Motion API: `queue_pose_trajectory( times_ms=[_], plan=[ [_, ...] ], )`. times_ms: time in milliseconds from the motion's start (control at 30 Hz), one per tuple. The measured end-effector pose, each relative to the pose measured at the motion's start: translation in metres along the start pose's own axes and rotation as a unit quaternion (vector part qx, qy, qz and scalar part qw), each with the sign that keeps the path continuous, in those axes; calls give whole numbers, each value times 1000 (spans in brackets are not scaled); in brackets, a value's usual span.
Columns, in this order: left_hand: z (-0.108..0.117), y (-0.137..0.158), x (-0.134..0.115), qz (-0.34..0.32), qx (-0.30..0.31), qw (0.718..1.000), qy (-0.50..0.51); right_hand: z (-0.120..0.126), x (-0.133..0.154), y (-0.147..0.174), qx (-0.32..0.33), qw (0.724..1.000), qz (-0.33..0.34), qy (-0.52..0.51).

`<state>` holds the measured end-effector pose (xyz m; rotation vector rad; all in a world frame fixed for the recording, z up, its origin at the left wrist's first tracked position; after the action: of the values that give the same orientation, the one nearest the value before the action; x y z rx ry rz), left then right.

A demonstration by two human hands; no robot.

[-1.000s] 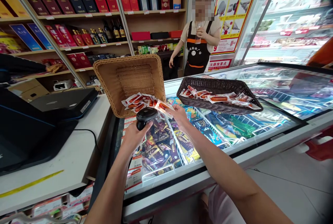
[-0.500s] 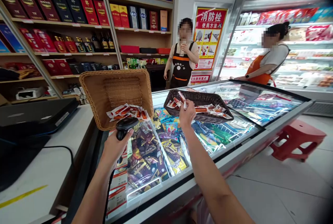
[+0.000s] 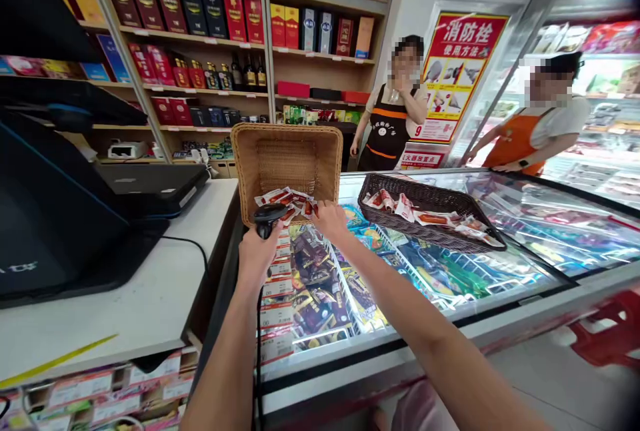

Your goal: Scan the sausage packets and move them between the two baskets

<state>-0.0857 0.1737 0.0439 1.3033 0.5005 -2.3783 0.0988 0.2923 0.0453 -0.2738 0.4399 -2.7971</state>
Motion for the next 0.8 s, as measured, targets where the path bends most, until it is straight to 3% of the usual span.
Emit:
queue_pose_trajectory(
  times_ms=[167,333,433,567,700,800],
  plan=[
    [-5,5,-4,11,23,1000,0,-20,12,-16,67,996,-43,44],
    [-6,11,-11,4,27,1000,-8,-17,0,1,50,995,-62,57],
    [-7,16,-14,-3,39,999,-6,-11,-14,25,-1,998,-25,65],
    [-10,20,-17,-21,67,998,-3,-6,-44,56,-76,993,78,34],
    [-14,24,-22,-33,94,995,0,-12,-72,74,-142,976,146,-75],
    [-16,28,-28,-35,118,992,21,-23,-84,75,-134,963,146,-184]
  ],
)
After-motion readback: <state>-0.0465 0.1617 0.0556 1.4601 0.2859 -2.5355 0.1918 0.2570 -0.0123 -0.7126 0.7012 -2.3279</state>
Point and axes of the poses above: each hand's wrist, its own y-axis away from the middle knuckle, its own z-axis out of the back of the hand, x = y × z, the point moved 2 cm from there along -y, towards the middle knuckle, and after that the axes turned 3 degrees about x, right-handed, at the moved point
